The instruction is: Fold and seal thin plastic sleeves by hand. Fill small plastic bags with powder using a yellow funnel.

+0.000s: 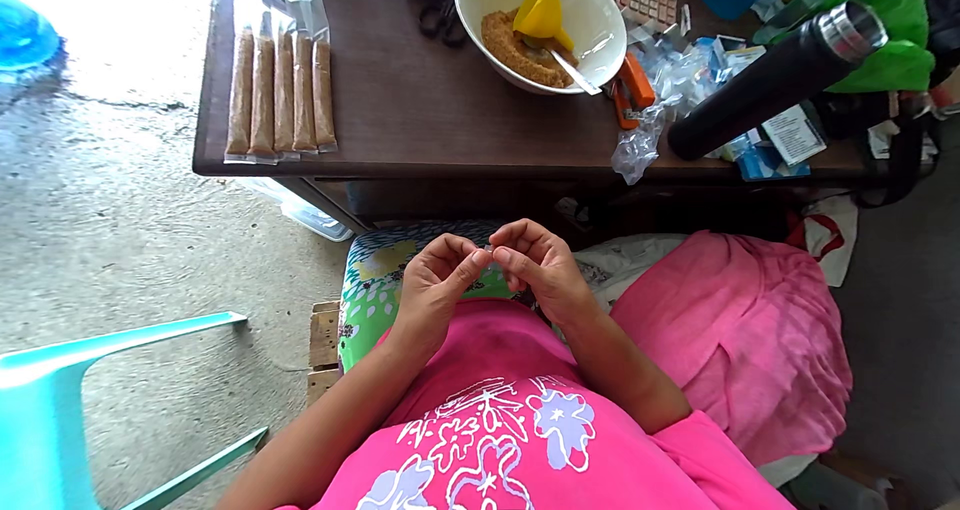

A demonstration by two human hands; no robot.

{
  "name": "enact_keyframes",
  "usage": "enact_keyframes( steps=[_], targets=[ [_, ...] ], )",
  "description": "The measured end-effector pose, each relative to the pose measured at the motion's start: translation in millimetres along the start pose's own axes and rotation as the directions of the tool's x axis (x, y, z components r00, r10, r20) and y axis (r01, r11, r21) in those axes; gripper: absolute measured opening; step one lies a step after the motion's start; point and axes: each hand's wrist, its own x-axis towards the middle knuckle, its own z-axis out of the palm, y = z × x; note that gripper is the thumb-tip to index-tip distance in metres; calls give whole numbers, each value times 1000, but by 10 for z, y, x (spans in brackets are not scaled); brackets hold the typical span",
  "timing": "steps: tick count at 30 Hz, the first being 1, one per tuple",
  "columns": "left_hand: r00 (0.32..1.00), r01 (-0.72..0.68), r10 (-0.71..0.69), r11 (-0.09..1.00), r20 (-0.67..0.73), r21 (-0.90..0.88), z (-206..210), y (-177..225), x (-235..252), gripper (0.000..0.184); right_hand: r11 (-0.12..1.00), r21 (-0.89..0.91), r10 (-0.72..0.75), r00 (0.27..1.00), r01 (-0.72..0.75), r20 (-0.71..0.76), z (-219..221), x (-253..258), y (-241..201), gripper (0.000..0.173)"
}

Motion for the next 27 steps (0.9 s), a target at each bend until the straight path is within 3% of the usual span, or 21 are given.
enact_keyframes(
  steps=[20,27],
  targets=[
    [999,-36,36,998,-5,43,5,-14,21,9,998,-70,-4,998,-1,-67,63,-5,-45,23],
    [999,38,-38,999,36,3,-35,-14,40,8,996,-84,-46,993,37,-106,161,-15,-38,25]
  ],
)
